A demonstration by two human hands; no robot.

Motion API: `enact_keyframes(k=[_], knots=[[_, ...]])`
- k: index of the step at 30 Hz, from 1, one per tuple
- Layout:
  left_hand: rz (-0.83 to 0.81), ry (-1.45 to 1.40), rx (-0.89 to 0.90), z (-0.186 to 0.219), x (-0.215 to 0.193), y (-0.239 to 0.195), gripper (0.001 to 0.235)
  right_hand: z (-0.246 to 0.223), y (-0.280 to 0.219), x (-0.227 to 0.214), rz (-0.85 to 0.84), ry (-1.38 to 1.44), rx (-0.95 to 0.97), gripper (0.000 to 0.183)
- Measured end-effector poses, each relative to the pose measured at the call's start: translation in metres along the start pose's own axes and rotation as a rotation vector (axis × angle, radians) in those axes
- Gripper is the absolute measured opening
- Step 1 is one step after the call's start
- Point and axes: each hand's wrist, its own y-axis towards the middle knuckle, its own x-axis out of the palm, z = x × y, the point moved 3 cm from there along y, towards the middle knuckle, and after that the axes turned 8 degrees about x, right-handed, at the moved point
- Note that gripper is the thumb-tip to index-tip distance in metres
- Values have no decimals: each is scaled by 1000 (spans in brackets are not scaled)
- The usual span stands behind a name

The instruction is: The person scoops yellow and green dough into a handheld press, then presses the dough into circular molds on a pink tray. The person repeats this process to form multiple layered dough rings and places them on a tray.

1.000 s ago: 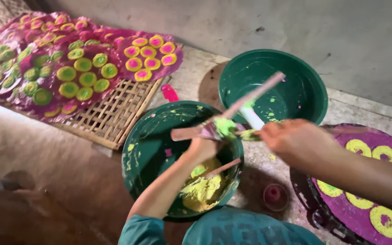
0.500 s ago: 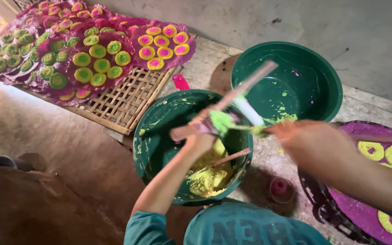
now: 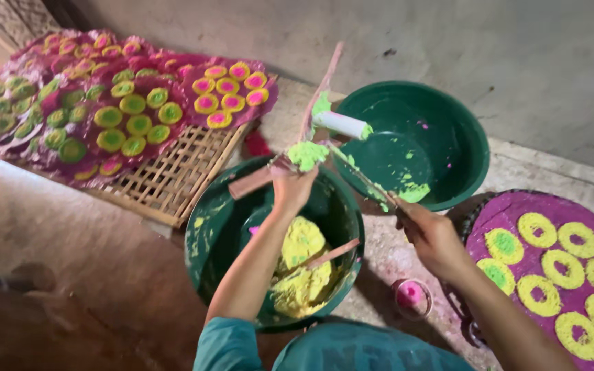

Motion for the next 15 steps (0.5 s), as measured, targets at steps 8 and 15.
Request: enact_keyframes(k=[8, 15], knots=[[-123, 491, 454, 15, 45, 35, 53, 7, 8, 11, 105, 117, -130, 50], [-262, 516, 271, 12, 84, 32, 84, 74, 37, -11, -64, 94, 529, 43]])
